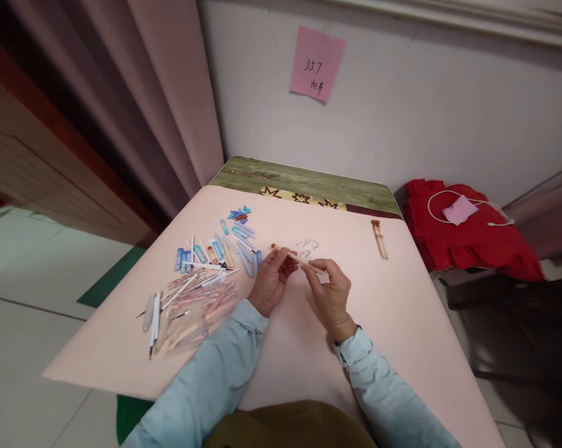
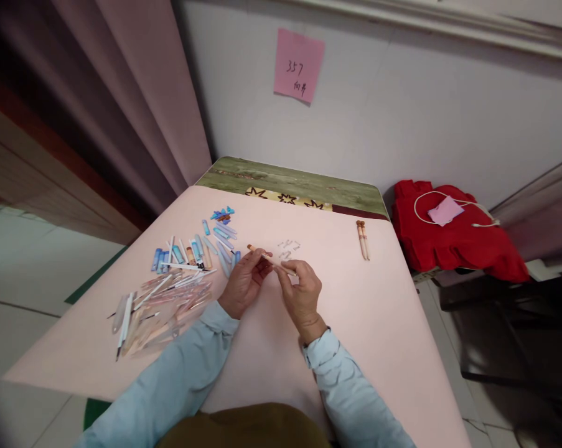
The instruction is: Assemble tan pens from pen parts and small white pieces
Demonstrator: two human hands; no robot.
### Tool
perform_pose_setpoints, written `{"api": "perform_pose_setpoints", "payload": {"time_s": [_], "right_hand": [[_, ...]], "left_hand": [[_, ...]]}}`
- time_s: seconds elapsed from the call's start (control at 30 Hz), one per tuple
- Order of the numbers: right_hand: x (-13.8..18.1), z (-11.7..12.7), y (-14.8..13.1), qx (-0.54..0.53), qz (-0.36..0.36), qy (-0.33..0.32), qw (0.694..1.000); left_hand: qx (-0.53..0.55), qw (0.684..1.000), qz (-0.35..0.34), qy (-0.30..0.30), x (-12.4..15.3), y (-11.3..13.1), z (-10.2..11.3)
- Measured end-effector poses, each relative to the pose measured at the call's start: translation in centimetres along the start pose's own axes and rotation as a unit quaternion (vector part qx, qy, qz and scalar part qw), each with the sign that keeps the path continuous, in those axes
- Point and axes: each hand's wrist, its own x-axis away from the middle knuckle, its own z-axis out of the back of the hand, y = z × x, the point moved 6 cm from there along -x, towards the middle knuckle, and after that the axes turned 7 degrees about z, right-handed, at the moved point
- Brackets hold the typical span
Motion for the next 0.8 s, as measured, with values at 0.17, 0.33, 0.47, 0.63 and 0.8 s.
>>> {"api": "perform_pose_setpoints", "payload": {"time_s": [0.17, 0.33, 0.47, 0.63, 0.8], "right_hand": [[0.0, 0.1, 0.2, 0.009, -0.004, 0.002, 1.000], [0.1, 0.0, 0.7, 0.042, -0.046, -0.019, 0.998], [0.1, -0.1, 1.2, 0.075, -0.075, -0.039, 0.994], [0.2, -0.5, 1.6, 0.106, -0.107, -0.080, 0.985], [0.4, -1.0, 1.8, 0.082, -0.149, -0.121, 0.978]], "left_hand": [[-0.013, 1.000, 0.014, 0.007, 0.2, -0.1, -0.1], [-0.026, 0.999, 0.017, 0.007, 0.4, 0.2, -0.2], [-0.027, 1.000, 0.015, -0.006, 0.4, 0.2, -0.5], [-0.027, 1.000, 0.009, -0.004, 0.4, 0.2, -0.8], [-0.038, 0.999, 0.007, -0.001, 0.3, 0.2, -0.6]]}}
